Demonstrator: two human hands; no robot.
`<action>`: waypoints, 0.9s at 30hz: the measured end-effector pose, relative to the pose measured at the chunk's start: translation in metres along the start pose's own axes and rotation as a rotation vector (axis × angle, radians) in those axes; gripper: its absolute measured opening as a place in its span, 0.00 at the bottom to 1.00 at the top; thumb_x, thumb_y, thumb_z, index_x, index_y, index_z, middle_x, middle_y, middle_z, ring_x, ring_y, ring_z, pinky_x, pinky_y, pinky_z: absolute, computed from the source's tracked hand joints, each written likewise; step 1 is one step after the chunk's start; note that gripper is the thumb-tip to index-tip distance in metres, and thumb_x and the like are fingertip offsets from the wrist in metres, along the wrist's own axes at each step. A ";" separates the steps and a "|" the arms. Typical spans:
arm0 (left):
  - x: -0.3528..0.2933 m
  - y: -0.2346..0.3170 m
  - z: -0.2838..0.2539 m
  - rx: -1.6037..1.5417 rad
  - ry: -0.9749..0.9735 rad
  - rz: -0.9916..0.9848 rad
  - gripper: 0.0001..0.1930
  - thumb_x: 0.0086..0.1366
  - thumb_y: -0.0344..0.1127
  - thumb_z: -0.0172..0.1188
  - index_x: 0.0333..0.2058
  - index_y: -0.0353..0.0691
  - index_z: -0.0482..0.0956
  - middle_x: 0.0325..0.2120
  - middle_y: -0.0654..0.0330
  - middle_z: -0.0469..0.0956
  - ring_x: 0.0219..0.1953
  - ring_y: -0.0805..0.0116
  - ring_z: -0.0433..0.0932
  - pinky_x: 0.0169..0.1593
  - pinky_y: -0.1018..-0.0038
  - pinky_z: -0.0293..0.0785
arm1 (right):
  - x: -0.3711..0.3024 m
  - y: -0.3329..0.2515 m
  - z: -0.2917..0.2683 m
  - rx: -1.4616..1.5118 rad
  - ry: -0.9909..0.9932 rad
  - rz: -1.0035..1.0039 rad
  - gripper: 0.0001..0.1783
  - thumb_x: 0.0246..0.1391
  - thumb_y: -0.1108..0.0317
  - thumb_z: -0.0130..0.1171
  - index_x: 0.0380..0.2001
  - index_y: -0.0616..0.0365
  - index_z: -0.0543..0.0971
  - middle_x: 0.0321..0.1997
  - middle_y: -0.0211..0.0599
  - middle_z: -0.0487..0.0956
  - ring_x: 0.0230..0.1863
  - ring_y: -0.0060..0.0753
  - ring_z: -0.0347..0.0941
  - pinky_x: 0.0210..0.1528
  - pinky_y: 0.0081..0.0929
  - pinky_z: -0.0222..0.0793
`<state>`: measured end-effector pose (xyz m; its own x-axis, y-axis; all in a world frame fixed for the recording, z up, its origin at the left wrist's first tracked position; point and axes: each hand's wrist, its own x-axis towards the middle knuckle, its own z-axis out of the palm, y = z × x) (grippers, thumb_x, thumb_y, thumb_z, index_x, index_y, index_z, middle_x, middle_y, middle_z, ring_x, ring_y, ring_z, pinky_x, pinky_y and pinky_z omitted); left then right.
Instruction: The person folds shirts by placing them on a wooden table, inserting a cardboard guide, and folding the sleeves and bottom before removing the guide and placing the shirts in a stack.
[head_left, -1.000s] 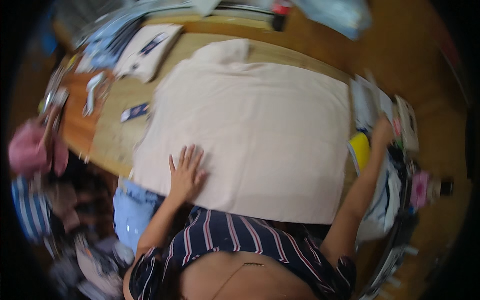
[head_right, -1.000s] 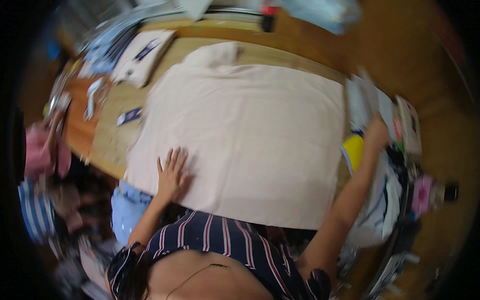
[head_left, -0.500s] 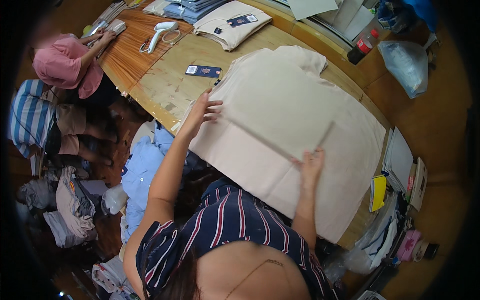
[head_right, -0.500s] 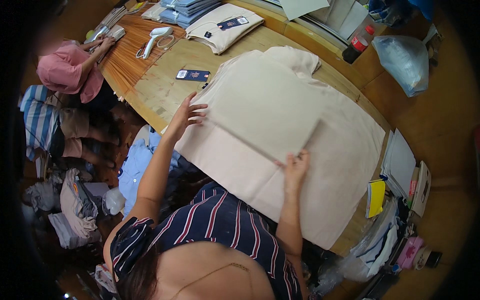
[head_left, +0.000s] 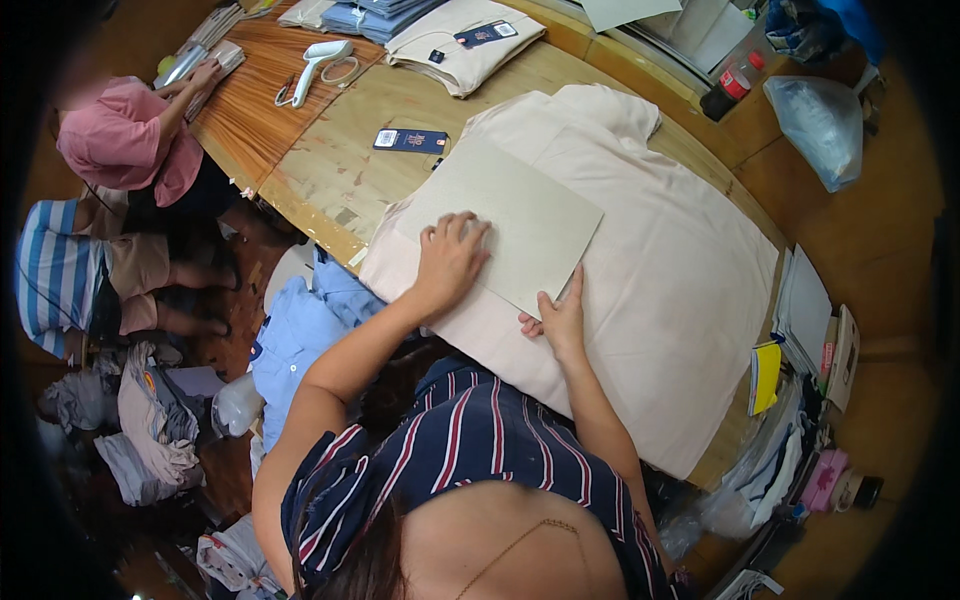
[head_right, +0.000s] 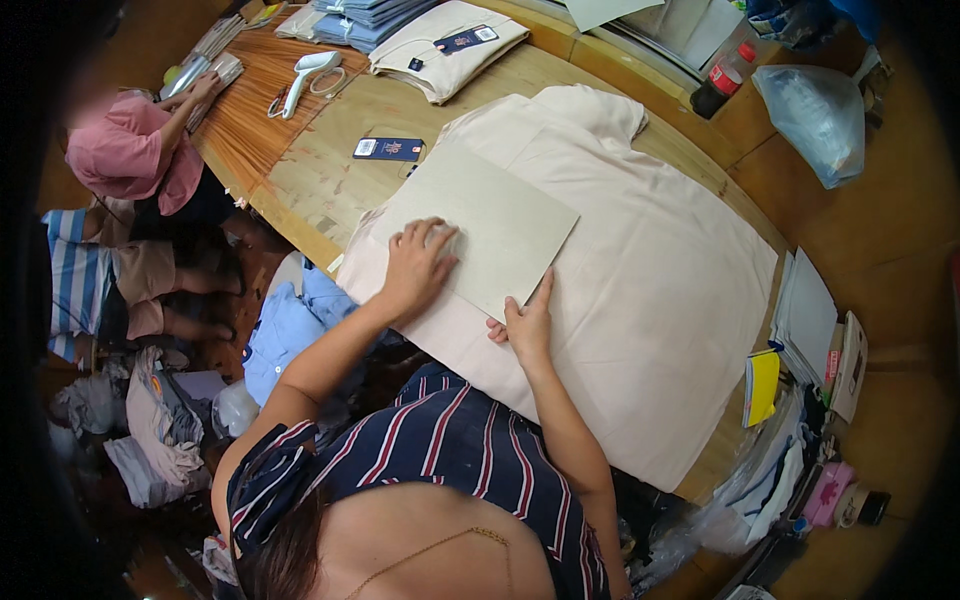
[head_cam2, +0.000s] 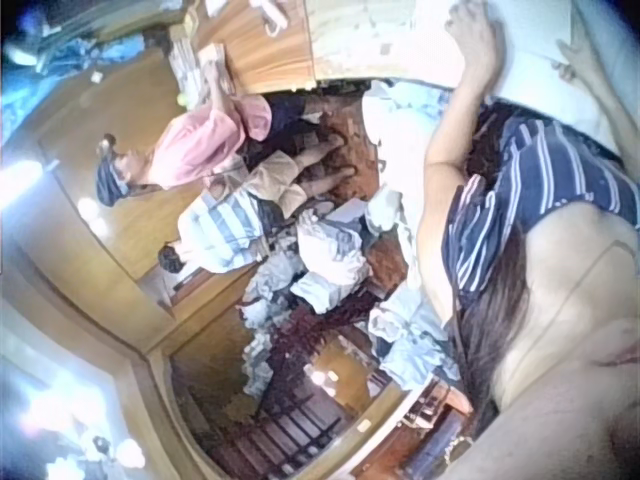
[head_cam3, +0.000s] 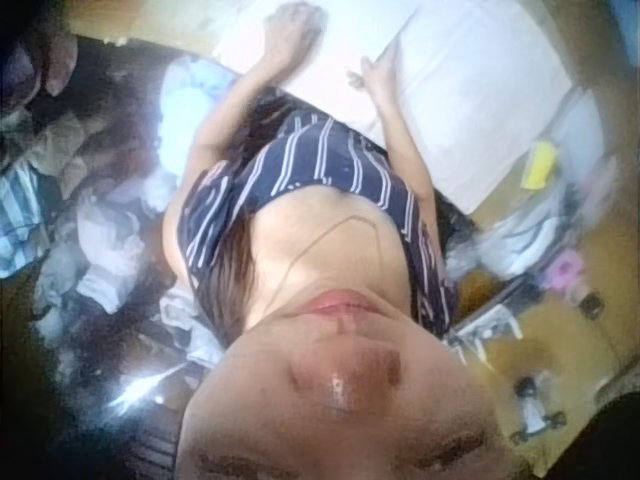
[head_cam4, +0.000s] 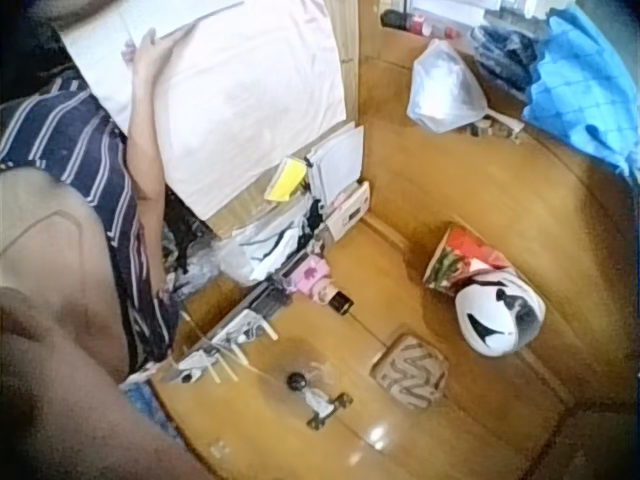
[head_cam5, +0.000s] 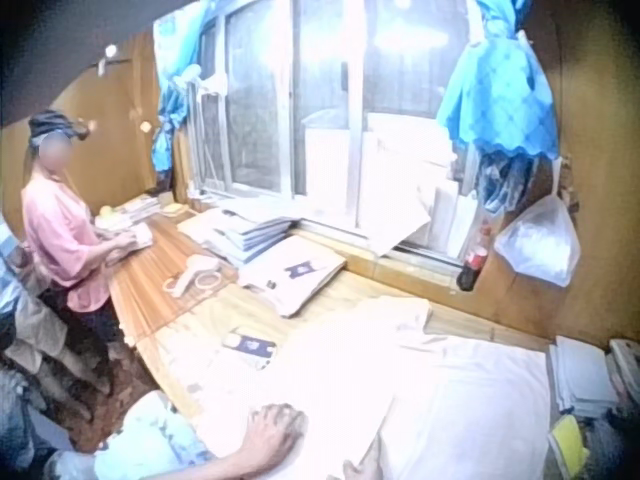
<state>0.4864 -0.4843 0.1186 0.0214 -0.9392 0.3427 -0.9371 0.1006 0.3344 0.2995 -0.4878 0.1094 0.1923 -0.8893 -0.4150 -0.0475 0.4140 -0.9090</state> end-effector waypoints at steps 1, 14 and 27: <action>-0.005 0.003 0.004 -0.028 -0.031 0.009 0.19 0.50 0.36 0.55 0.44 0.49 0.68 0.45 0.57 0.64 0.48 0.59 0.61 0.47 0.60 0.56 | 0.000 -0.001 0.002 0.015 0.008 0.000 0.41 0.51 0.78 0.40 0.57 0.45 0.27 0.21 0.52 0.72 0.13 0.33 0.69 0.10 0.21 0.65; -0.007 0.008 0.012 0.052 -0.056 0.019 0.18 0.54 0.38 0.52 0.45 0.46 0.67 0.46 0.58 0.63 0.52 0.56 0.57 0.51 0.48 0.49 | -0.005 -0.006 0.000 0.028 -0.027 -0.011 0.39 0.52 0.77 0.40 0.58 0.46 0.30 0.20 0.43 0.70 0.16 0.31 0.71 0.11 0.19 0.66; -0.330 -0.075 -0.015 0.225 0.173 -1.528 0.06 0.53 0.27 0.47 0.29 0.32 0.69 0.25 0.51 0.69 0.32 0.56 0.68 0.41 0.67 0.62 | 0.001 -0.015 -0.013 -0.056 -0.144 0.046 0.39 0.51 0.79 0.39 0.58 0.47 0.31 0.15 0.39 0.70 0.14 0.27 0.70 0.10 0.18 0.64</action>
<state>0.5548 -0.1770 -0.0067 0.9947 -0.0497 -0.0902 -0.0184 -0.9474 0.3194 0.2877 -0.4976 0.1219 0.3268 -0.8312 -0.4499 -0.1129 0.4383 -0.8917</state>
